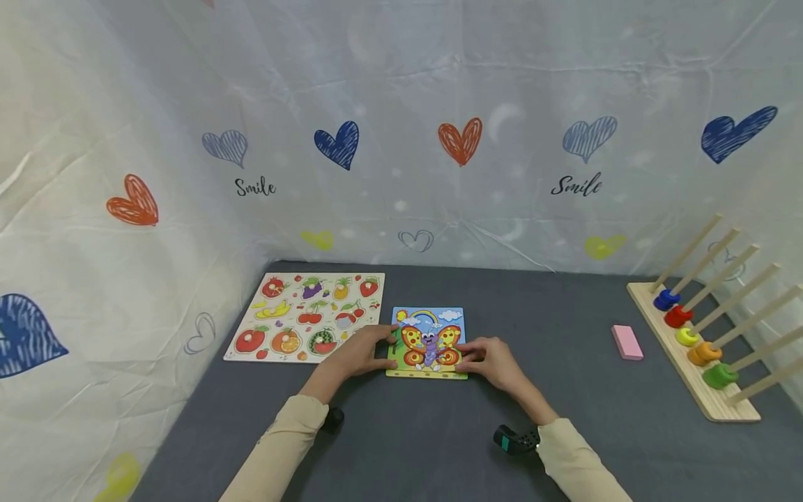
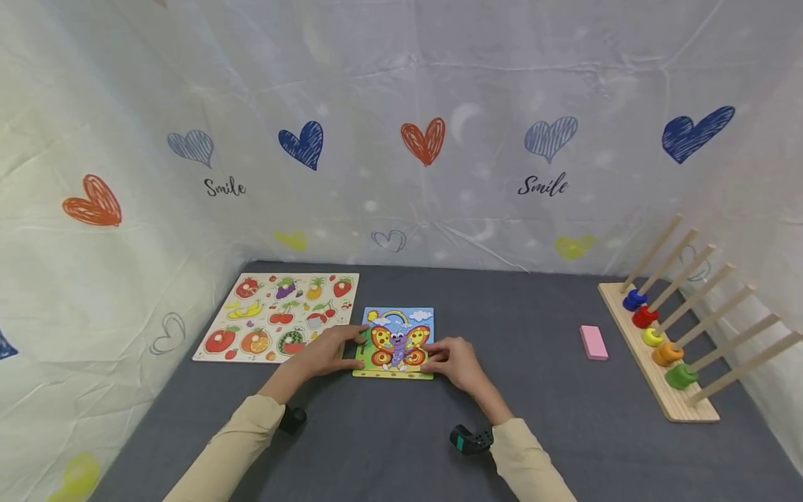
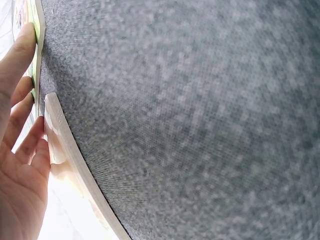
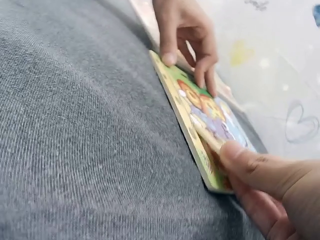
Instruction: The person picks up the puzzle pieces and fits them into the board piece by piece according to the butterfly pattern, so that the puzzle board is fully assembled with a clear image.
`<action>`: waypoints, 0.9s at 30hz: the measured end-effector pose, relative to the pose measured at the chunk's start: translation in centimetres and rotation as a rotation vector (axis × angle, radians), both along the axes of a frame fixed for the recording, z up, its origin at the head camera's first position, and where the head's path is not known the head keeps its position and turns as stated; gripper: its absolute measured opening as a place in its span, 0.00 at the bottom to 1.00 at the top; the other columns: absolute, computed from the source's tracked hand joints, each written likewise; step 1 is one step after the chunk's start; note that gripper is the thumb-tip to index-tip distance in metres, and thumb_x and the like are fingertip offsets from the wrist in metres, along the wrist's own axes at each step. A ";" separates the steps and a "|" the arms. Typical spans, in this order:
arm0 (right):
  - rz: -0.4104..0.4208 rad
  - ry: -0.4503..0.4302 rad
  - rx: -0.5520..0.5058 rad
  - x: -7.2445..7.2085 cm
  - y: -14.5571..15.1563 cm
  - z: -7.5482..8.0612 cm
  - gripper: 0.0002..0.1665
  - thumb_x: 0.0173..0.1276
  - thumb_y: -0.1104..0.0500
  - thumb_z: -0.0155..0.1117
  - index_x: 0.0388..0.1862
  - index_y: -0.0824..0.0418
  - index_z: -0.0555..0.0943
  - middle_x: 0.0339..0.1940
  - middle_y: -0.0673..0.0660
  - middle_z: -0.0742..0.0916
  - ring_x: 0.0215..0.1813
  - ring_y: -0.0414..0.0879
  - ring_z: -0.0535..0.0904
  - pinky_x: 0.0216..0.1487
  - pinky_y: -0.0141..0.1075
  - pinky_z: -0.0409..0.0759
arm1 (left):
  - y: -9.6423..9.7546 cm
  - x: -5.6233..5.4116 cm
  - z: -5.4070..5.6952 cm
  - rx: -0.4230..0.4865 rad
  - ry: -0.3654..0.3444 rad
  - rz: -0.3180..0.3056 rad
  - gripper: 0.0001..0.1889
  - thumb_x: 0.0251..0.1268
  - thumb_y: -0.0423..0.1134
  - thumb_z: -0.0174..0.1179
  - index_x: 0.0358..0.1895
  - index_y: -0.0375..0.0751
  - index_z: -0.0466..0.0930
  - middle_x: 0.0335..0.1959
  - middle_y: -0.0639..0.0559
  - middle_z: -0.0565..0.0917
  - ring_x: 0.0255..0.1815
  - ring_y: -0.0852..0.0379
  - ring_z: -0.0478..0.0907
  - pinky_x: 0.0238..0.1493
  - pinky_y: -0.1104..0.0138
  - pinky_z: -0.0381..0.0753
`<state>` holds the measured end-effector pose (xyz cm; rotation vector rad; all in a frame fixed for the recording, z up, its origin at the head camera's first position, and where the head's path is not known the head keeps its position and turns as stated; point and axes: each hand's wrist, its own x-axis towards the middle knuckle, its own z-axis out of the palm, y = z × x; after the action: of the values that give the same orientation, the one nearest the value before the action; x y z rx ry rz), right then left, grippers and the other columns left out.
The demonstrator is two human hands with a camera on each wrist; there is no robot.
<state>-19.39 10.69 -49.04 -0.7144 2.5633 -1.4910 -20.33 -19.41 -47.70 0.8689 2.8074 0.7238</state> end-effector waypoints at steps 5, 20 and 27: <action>-0.060 0.011 0.113 -0.1 -0.9 0.9 0.20 0.51 0.64 0.76 0.44 0.72 0.85 0.28 0.56 0.88 0.28 0.41 0.84 0.29 0.29 0.79 | 0.0 -0.1 0.0 0.000 0.001 0.003 0.24 0.56 0.47 0.70 0.52 0.35 0.80 0.65 0.43 0.73 0.65 0.44 0.69 0.66 0.53 0.66; -0.236 -0.024 0.165 1.0 -1.7 1.1 0.23 0.47 0.65 0.80 0.44 0.66 0.85 0.35 0.55 0.84 0.32 0.43 0.77 0.31 0.32 0.75 | 0.2 -0.3 -0.2 0.005 -0.008 0.001 0.24 0.56 0.47 0.70 0.52 0.36 0.80 0.63 0.44 0.75 0.66 0.46 0.69 0.67 0.54 0.66; -0.227 -0.061 0.086 1.2 -1.6 0.3 0.18 0.49 0.67 0.77 0.42 0.63 0.86 0.36 0.55 0.89 0.36 0.45 0.83 0.36 0.34 0.83 | 0.4 -0.1 -0.2 0.001 -0.019 -0.003 0.24 0.56 0.47 0.70 0.53 0.36 0.80 0.64 0.44 0.74 0.66 0.45 0.68 0.67 0.54 0.66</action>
<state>-18.20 9.10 -48.69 -0.3720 2.7165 -1.4250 -20.46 -19.01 -47.93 0.8612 2.7893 0.7292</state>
